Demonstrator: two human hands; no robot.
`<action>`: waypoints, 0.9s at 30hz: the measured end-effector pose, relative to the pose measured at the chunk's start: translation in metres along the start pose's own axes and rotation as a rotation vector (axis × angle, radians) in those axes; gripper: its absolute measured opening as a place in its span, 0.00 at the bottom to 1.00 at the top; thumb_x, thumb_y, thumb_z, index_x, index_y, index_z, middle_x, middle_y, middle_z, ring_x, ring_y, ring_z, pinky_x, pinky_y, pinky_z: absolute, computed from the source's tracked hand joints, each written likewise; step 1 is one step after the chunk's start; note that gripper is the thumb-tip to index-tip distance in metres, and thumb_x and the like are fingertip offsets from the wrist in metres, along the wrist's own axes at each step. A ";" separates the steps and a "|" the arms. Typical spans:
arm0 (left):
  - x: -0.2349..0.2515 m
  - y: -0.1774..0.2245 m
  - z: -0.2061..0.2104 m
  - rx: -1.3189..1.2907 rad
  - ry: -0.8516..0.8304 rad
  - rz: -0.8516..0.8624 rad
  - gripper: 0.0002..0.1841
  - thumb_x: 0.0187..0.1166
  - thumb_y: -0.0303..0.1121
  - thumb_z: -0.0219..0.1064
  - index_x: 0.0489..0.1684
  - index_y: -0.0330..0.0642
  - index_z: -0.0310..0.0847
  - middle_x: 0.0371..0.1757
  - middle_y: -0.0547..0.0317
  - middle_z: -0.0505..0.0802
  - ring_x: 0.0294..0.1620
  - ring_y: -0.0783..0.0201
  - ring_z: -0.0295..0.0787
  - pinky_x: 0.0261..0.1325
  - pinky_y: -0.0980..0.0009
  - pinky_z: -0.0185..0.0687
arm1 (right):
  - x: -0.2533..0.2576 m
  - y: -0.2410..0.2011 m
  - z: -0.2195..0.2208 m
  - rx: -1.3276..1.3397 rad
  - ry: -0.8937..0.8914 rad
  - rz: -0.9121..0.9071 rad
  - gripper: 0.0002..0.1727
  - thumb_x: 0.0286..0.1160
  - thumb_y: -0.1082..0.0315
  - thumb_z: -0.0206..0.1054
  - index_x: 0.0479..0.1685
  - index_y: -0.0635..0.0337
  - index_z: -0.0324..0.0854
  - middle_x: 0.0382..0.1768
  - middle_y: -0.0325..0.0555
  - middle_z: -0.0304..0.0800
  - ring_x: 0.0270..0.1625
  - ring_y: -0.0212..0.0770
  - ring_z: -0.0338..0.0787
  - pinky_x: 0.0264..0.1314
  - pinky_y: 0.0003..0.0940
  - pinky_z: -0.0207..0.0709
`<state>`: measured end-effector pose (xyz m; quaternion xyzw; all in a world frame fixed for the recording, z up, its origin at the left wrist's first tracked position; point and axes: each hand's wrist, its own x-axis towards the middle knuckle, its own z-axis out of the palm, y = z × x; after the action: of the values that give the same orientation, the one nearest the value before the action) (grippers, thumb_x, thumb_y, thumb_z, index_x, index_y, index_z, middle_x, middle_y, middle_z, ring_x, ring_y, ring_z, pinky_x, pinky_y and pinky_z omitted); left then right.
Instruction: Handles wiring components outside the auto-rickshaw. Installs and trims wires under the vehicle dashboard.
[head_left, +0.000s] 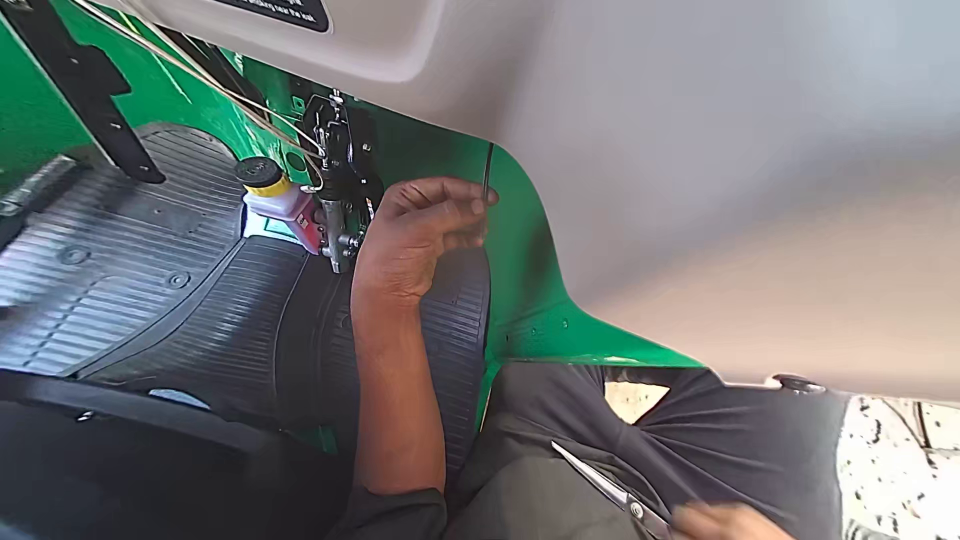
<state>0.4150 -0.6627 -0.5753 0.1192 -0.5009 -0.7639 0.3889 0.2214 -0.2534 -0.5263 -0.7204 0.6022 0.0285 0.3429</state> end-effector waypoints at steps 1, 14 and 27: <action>-0.001 0.001 0.000 0.021 0.003 0.006 0.06 0.78 0.28 0.70 0.42 0.46 0.94 0.38 0.63 0.96 0.33 0.72 0.92 0.41 0.73 0.92 | 0.028 -0.003 -0.012 0.075 0.154 -0.063 0.08 0.83 0.66 0.64 0.39 0.58 0.87 0.32 0.49 0.87 0.34 0.48 0.90 0.33 0.45 0.84; 0.000 0.041 -0.011 0.374 0.058 0.119 0.08 0.79 0.24 0.68 0.48 0.35 0.92 0.41 0.58 0.95 0.37 0.70 0.89 0.43 0.73 0.87 | 0.308 -0.095 -0.082 1.319 1.091 -0.141 0.12 0.92 0.61 0.56 0.55 0.58 0.82 0.35 0.46 0.86 0.29 0.40 0.87 0.31 0.35 0.87; 0.012 0.034 -0.026 0.434 0.030 0.135 0.09 0.77 0.24 0.70 0.51 0.33 0.91 0.43 0.55 0.95 0.37 0.68 0.90 0.40 0.72 0.87 | 0.331 -0.078 -0.095 1.470 1.070 -0.245 0.08 0.88 0.67 0.61 0.48 0.59 0.85 0.33 0.40 0.84 0.28 0.29 0.82 0.29 0.20 0.79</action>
<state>0.4382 -0.6956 -0.5564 0.1778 -0.6544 -0.6086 0.4120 0.3454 -0.5818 -0.5683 -0.2970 0.4665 -0.7358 0.3909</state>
